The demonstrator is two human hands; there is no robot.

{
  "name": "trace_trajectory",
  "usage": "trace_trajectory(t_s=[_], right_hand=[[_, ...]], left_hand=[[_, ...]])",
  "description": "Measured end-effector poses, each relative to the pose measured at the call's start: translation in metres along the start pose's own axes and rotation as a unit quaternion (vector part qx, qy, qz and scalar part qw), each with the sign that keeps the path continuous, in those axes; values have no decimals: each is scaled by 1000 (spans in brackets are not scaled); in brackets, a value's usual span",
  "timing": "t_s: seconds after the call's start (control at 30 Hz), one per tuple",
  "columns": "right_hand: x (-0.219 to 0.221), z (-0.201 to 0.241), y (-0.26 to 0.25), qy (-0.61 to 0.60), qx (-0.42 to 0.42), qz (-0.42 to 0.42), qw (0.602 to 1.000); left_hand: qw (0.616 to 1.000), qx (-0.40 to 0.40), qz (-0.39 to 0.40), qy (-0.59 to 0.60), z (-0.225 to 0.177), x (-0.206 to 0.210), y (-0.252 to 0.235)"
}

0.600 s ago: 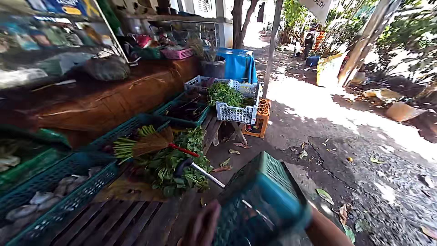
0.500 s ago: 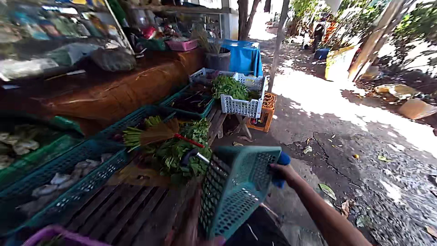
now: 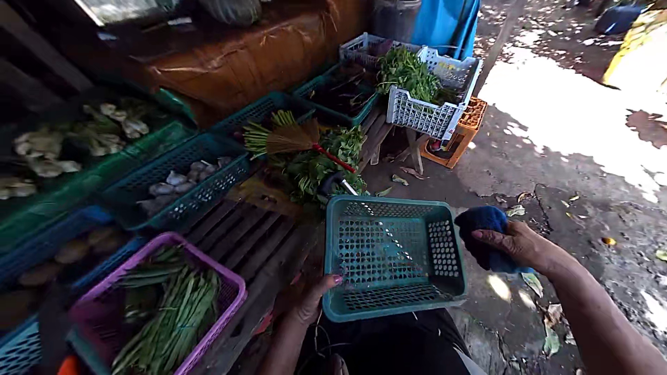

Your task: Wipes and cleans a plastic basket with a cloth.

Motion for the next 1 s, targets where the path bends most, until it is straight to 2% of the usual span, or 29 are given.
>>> trace_trajectory(t_s=[0.1,0.2,0.27,0.37,0.5,0.57,0.63,0.8,0.9,1.0], right_hand=[[50,43,-8,-22,-74,113,991],[105,38,-38,151,-68,187,968],[138,30,-53,189,-83,146,968],[190,26,-55,116,-188,82,972],[237,30,-37,181,-288,-53,939],[244,33,-28,230,-330,-115,909],[249,38,-19,282,-368,-153,873],[258,51,-18,234,-390,-104,884],[238,51,-26,278,-344,-152,884],[196,36,-45,296,-209,-182,914]], left_hand=[[998,-10,63,-5,13,18,-4],[993,17,114,-10,23,25,-3],[993,23,118,-7,27,21,1],[991,27,131,-29,24,21,10],[982,62,162,-71,13,31,18],[971,98,197,-91,12,37,16],[969,101,199,-105,17,39,14],[979,59,167,-101,29,40,14],[975,33,166,-141,24,43,17],[971,45,185,-147,19,43,16]])
Point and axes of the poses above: each hand's wrist, its own y-axis away from the middle knuckle, its own x-axis out of the palm, z = x × y, the point moved 6 cm from there along -y, towards the middle knuckle, and after that the axes turned 5 degrees about z, right-handed, at the moved point
